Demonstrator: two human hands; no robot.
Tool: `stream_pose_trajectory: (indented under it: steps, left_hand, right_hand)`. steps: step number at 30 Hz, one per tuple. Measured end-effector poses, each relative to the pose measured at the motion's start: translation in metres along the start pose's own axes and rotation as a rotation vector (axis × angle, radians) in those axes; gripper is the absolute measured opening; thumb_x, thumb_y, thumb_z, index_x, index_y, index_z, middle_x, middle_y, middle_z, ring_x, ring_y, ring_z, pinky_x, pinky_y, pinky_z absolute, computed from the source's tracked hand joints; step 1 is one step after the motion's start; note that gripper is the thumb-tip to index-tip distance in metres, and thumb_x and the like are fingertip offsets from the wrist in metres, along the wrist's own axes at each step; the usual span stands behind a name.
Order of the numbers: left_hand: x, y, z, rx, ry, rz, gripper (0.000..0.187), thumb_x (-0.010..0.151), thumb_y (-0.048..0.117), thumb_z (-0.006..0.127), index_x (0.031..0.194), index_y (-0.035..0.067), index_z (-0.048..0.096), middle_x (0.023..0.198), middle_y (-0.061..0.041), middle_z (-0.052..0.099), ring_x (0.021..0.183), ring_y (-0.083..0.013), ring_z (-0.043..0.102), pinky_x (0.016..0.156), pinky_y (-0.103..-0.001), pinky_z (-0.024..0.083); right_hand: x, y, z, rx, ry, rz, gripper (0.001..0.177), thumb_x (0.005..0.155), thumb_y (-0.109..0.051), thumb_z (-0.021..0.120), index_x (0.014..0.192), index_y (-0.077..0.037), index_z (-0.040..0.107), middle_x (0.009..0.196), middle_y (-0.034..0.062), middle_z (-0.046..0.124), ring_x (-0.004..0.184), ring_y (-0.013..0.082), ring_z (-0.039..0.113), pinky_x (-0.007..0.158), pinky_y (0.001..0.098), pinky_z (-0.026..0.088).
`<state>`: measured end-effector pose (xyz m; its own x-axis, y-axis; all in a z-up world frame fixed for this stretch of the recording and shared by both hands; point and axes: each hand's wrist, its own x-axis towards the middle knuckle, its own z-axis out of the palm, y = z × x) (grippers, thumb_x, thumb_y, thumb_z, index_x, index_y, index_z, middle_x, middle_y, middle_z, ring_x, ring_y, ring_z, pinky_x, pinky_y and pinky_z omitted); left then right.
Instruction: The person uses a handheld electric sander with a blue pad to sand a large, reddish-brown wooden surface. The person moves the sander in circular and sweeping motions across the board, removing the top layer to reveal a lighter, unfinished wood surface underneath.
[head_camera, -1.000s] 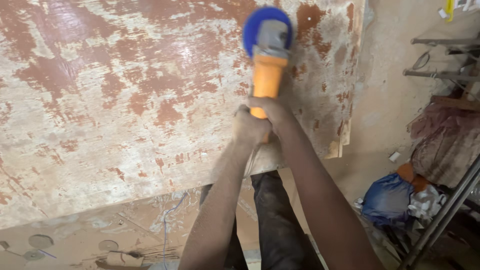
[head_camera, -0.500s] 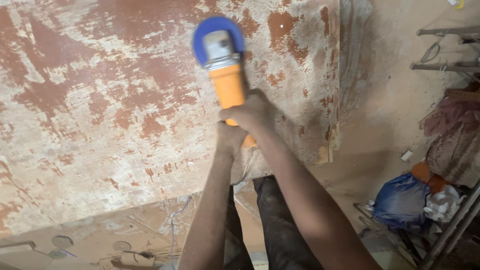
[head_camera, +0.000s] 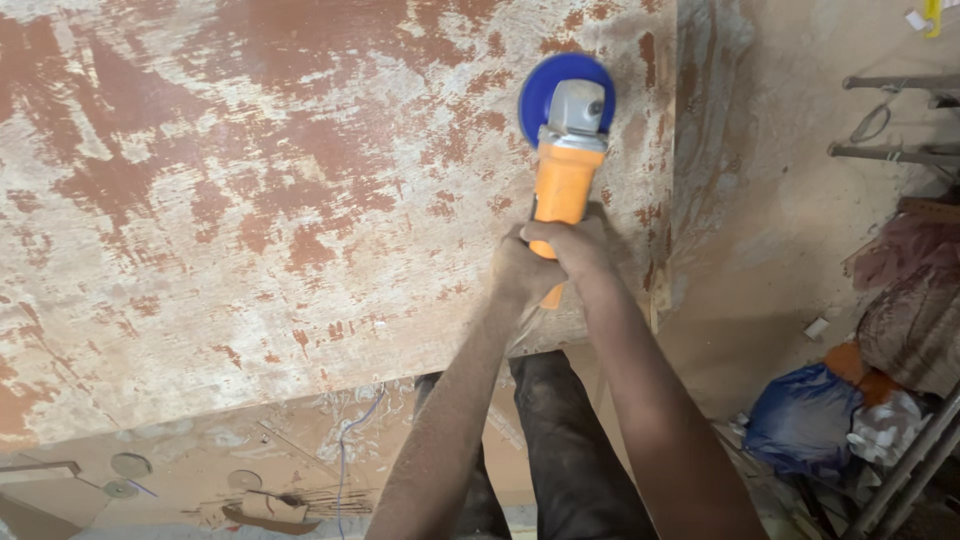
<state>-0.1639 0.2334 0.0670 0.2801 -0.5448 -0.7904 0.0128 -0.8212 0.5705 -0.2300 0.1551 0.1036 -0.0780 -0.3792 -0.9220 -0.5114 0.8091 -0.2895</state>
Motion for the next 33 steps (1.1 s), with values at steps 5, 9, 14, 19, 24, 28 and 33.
stream_pose_trajectory:
  steps: [5, 9, 14, 19, 24, 28, 33]
  left_hand:
    - [-0.012, -0.042, -0.013, -0.056, 0.004, -0.036, 0.069, 0.064, 0.033, 0.091, 0.118, -0.002, 0.064, 0.101, -0.013, 0.078, 0.090, -0.0196, 0.077, 0.075, -0.035, 0.063]
    - [-0.021, -0.086, -0.038, -0.072, 0.022, -0.076, 0.055, 0.074, 0.030, 0.087, 0.115, -0.003, 0.071, 0.100, -0.012, 0.079, 0.091, -0.0189, 0.076, 0.075, -0.035, 0.062]
    - [-0.015, -0.124, -0.058, -0.488, 0.203, 0.075, 0.056, 0.082, 0.020, 0.079, 0.129, -0.003, 0.059, 0.119, -0.010, 0.070, 0.107, -0.0172, 0.068, 0.088, -0.033, 0.057]
    - [-0.007, -0.128, -0.129, -0.642, 0.288, -0.088, 0.056, 0.082, 0.016, 0.077, 0.131, -0.001, 0.055, 0.120, -0.011, 0.068, 0.107, -0.0174, 0.066, 0.089, -0.033, 0.055]
    - [0.021, -0.106, -0.207, -0.596, 0.249, -0.073, 0.052, 0.081, 0.016, 0.076, 0.126, -0.004, 0.059, 0.114, -0.012, 0.072, 0.099, -0.0186, 0.071, 0.082, -0.033, 0.059]
    - [0.034, -0.089, -0.244, -0.656, 0.191, -0.047, 0.051, 0.076, 0.015, 0.078, 0.120, -0.005, 0.064, 0.109, -0.012, 0.074, 0.094, -0.0191, 0.073, 0.076, -0.033, 0.061]
    - [0.036, -0.050, -0.269, -0.188, 0.208, -0.181, 0.059, 0.073, 0.024, 0.084, 0.120, -0.005, 0.063, 0.108, -0.016, 0.074, 0.095, -0.0201, 0.072, 0.079, -0.035, 0.060]
  right_hand:
    - [-0.024, -0.003, 0.023, -0.183, -0.021, -0.110, 0.056, 0.064, -0.021, 0.087, 0.114, -0.007, 0.068, 0.106, 0.0083, 0.076, 0.093, 0.0199, 0.076, 0.087, 0.0328, 0.061]
    - [-0.028, 0.009, 0.057, -0.274, -0.136, -0.121, 0.061, 0.062, -0.025, 0.086, 0.119, -0.010, 0.068, 0.106, 0.0071, 0.077, 0.091, 0.0187, 0.076, 0.081, 0.0317, 0.061]
    - [-0.009, 0.009, 0.120, -0.567, -0.257, -0.185, 0.065, 0.060, -0.028, 0.090, 0.116, -0.003, 0.067, 0.107, 0.0114, 0.076, 0.091, 0.0217, 0.076, 0.081, 0.0329, 0.062]
    - [-0.018, -0.028, 0.187, -0.752, -0.287, -0.266, 0.075, 0.057, -0.037, 0.093, 0.115, 0.003, 0.068, 0.108, 0.0164, 0.073, 0.095, 0.0274, 0.074, 0.085, 0.0340, 0.061]
    - [-0.041, -0.087, 0.234, -0.660, -0.168, -0.339, 0.082, 0.048, -0.033, 0.097, 0.114, 0.004, 0.065, 0.109, 0.0159, 0.071, 0.096, 0.0260, 0.072, 0.085, 0.0348, 0.060]
    - [-0.046, -0.110, 0.262, -0.576, -0.174, -0.250, 0.059, 0.057, -0.031, 0.089, 0.107, -0.003, 0.076, 0.106, 0.0148, 0.078, 0.093, 0.0235, 0.076, 0.084, 0.0344, 0.058]
    - [-0.034, -0.116, 0.275, -0.358, -0.235, -0.231, 0.051, 0.064, -0.022, 0.087, 0.106, 0.004, 0.078, 0.107, 0.0174, 0.080, 0.092, 0.0243, 0.078, 0.077, 0.0334, 0.060]
